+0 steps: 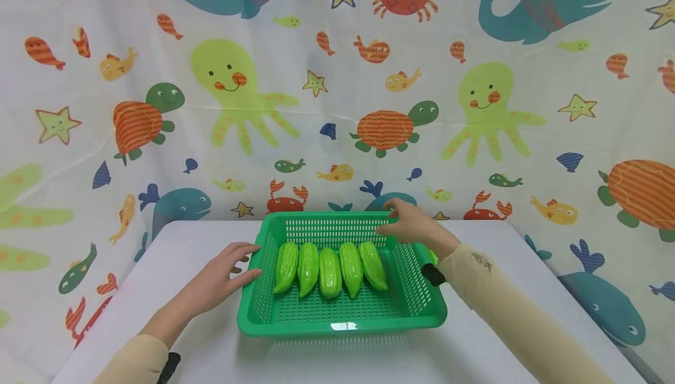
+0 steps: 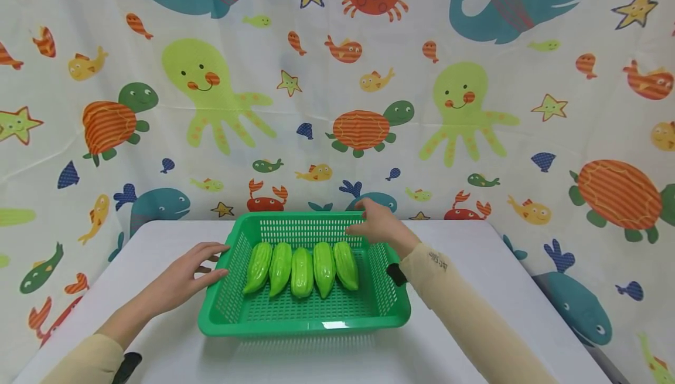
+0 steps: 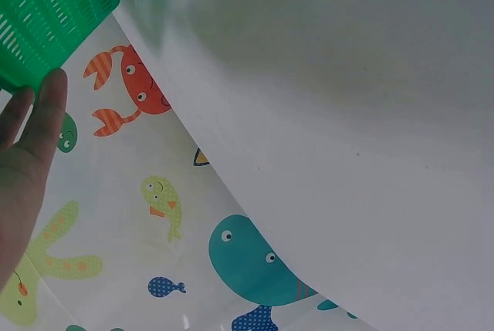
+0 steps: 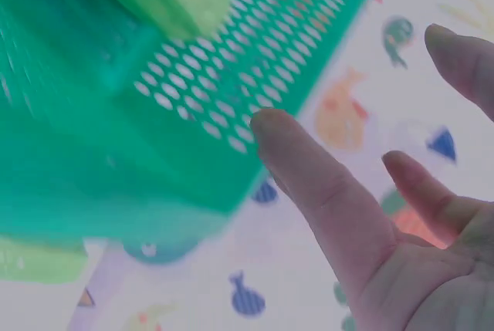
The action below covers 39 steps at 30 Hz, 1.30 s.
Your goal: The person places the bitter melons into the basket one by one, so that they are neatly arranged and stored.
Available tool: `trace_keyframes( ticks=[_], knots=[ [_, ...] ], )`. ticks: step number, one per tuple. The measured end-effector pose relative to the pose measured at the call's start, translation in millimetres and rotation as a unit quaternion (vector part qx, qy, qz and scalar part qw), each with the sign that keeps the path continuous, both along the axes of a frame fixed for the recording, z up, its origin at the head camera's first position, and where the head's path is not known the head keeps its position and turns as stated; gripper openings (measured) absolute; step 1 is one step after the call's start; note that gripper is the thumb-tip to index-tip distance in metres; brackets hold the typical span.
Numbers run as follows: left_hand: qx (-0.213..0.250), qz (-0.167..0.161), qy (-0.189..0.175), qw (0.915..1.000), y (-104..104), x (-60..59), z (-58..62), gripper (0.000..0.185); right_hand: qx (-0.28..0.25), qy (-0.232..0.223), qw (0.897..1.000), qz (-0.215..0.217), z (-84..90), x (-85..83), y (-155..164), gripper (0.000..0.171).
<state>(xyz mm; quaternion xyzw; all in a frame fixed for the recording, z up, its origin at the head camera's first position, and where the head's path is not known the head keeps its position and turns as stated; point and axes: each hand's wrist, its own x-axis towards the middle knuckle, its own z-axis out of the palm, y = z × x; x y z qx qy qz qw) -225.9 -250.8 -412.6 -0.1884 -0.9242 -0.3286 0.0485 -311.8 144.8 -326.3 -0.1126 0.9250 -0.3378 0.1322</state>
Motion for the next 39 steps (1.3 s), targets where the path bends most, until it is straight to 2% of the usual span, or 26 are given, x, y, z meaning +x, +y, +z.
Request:
trace_keyframes(
  ticks=[6,11,15,21,30,39],
  knots=[
    [0.001,-0.002,-0.001,1.0000,1,0.3,0.2,0.058,0.010,0.047,0.999,-0.018,11.8,-3.5,27,0.068],
    [0.000,0.000,-0.002,1.0000,1,0.3,1.1,0.058,0.052,0.076,0.994,-0.057,6.5,-6.1,50,0.067],
    [-0.003,0.000,-0.002,1.0000,0,0.0,1.3,0.058,0.055,0.078,0.992,-0.077,-2.5,-8.8,67,0.067],
    [-0.003,0.003,0.001,1.0000,-1,-0.2,1.2,0.057,0.039,0.071,0.992,-0.094,-19.2,-12.9,87,0.069],
    [-0.006,0.003,0.007,1.0000,-1,-0.5,0.6,0.056,0.028,0.036,0.994,-0.098,-51.5,-16.4,111,0.089],
    [-0.006,0.003,0.004,1.0000,-1,-0.6,1.1,0.056,0.074,0.000,0.993,-0.092,-80.3,-17.4,119,0.090]
  ],
)
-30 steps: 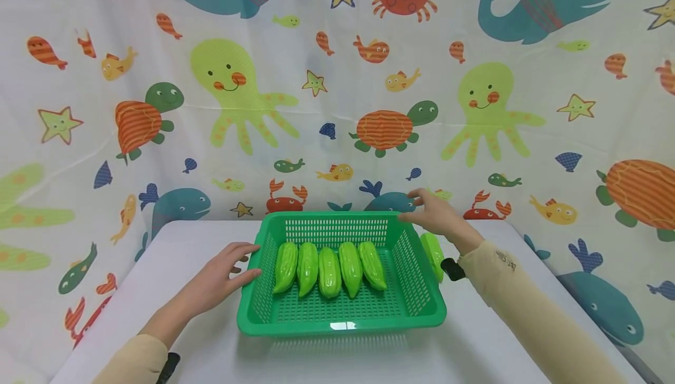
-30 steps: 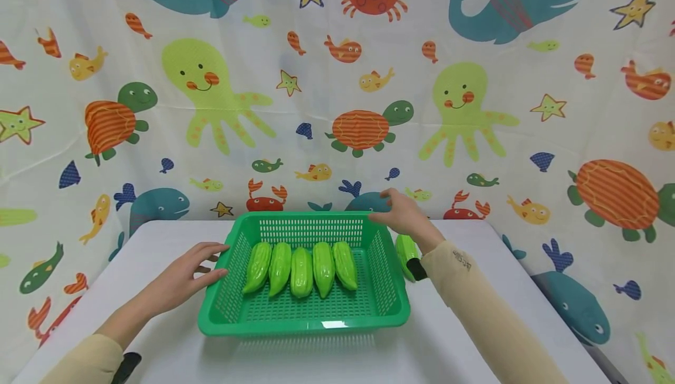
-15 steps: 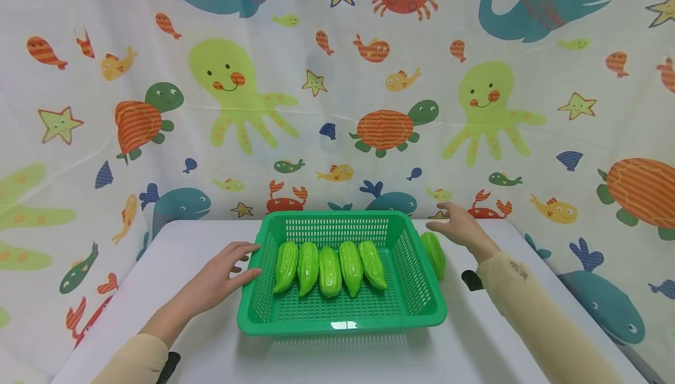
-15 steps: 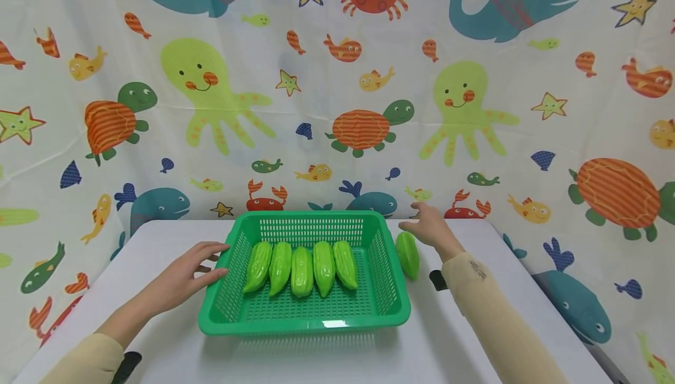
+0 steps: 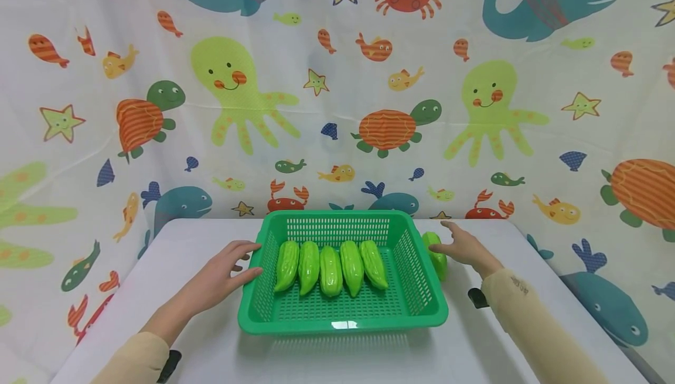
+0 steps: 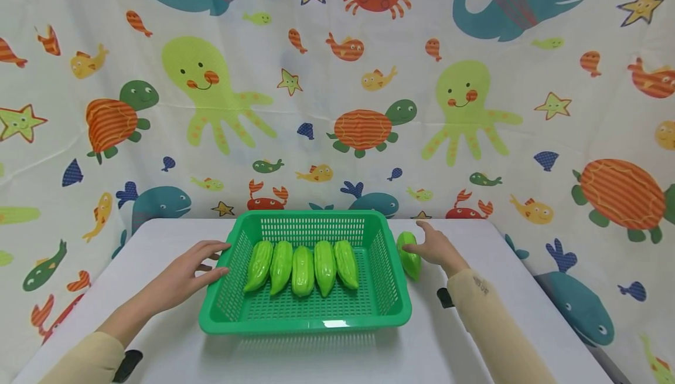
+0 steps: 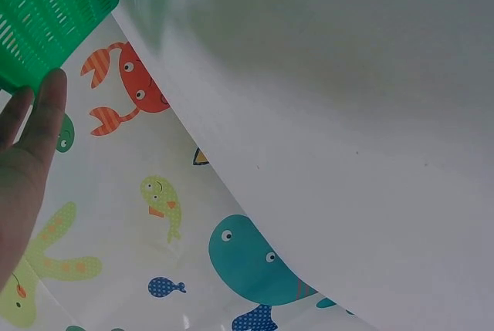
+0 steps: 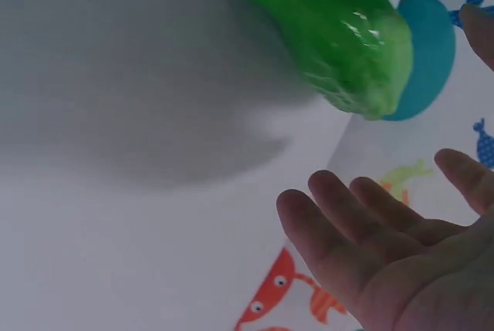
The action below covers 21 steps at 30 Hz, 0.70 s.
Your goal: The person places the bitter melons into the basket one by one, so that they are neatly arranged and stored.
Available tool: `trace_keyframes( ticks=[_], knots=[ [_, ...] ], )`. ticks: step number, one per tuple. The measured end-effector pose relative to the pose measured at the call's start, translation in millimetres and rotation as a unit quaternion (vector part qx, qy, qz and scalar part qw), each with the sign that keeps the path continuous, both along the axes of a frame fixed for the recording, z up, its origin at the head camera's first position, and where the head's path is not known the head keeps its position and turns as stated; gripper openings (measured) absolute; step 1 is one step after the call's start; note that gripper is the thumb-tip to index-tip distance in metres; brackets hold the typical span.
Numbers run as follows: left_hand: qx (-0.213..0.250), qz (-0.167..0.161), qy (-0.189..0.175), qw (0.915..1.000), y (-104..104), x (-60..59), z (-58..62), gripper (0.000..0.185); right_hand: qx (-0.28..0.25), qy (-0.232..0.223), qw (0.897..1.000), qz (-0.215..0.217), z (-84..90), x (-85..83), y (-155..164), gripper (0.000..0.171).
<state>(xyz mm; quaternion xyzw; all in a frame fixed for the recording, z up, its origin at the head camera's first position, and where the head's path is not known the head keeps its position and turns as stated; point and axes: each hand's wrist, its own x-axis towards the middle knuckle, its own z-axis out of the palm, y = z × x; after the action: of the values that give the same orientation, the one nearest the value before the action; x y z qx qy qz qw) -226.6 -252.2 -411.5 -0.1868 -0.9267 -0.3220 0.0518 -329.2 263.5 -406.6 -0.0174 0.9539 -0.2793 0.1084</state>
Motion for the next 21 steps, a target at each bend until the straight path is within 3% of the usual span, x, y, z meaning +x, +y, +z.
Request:
trace_keyframes(
  ticks=[10,21],
  knots=[
    [0.002,-0.002,-0.007,1.0000,-1,-2.4,-1.6,0.058,-0.008,-0.016,1.000,0.009,-22.9,0.9,-2,0.077],
    [0.005,-0.002,-0.011,0.9999,0,-1.2,-1.0,0.059,0.001,-0.012,1.000,0.013,-27.6,2.0,-5,0.075]
  ],
)
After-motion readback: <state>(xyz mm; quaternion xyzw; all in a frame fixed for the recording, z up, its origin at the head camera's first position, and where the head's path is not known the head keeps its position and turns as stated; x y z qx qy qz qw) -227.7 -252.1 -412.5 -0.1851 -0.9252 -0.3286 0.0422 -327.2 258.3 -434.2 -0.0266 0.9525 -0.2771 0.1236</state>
